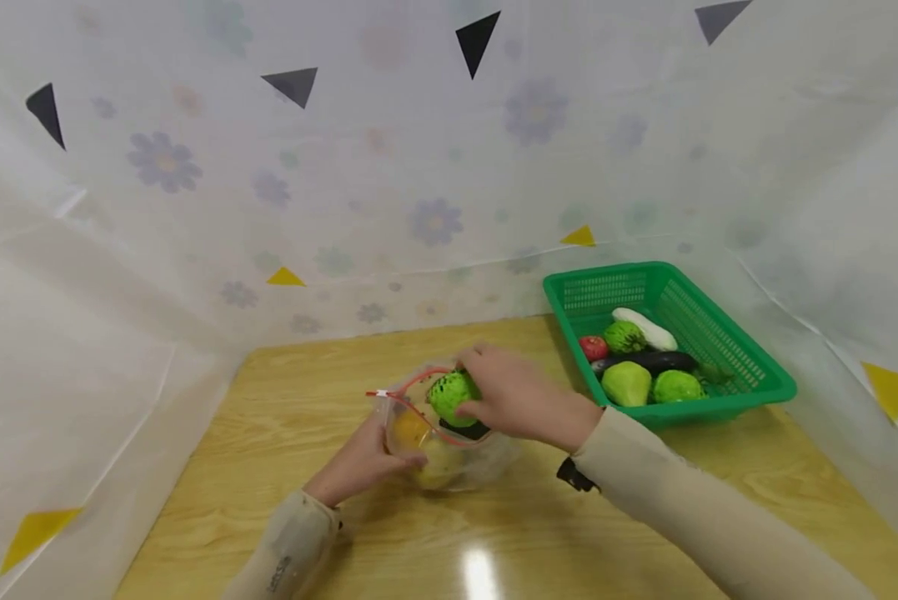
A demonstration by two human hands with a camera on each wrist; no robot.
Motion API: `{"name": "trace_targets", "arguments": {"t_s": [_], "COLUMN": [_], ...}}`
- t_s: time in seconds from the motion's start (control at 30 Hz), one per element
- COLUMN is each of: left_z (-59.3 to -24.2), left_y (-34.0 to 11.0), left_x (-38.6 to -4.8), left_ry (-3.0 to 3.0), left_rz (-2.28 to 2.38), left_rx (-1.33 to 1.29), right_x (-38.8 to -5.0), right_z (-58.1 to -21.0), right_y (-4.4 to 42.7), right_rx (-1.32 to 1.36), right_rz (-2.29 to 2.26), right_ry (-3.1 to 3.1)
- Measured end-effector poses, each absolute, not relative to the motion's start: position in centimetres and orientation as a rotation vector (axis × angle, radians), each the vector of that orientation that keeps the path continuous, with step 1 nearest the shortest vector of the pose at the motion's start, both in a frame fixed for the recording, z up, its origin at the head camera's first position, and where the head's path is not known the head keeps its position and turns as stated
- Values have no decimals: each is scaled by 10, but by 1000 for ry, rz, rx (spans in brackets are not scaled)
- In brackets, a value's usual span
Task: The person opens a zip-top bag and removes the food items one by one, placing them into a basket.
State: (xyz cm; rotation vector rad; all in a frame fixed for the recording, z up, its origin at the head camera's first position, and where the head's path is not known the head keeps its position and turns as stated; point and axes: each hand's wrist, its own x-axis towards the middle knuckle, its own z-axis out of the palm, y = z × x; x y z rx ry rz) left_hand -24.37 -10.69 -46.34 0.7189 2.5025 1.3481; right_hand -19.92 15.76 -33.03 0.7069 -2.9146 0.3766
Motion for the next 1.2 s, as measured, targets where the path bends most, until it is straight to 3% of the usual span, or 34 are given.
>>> {"name": "trace_targets", "arguments": {"t_s": [0.4, 0.9, 1.2], "left_z": [-464, -464, -464], "left_y": [-105, -107, -108], "left_x": [-244, -242, -245], "left_ry": [2504, 2553, 2530], "left_rz": [1343, 1281, 1297], "left_rx": [757, 760, 796], "right_x": [-189, -206, -208], "right_z": [-302, -350, -374], "right_y": [239, 342, 364], "right_rx": [443, 172, 167], "right_rz": [479, 437, 312], "right_ry": [-2864, -2989, -3107]}}
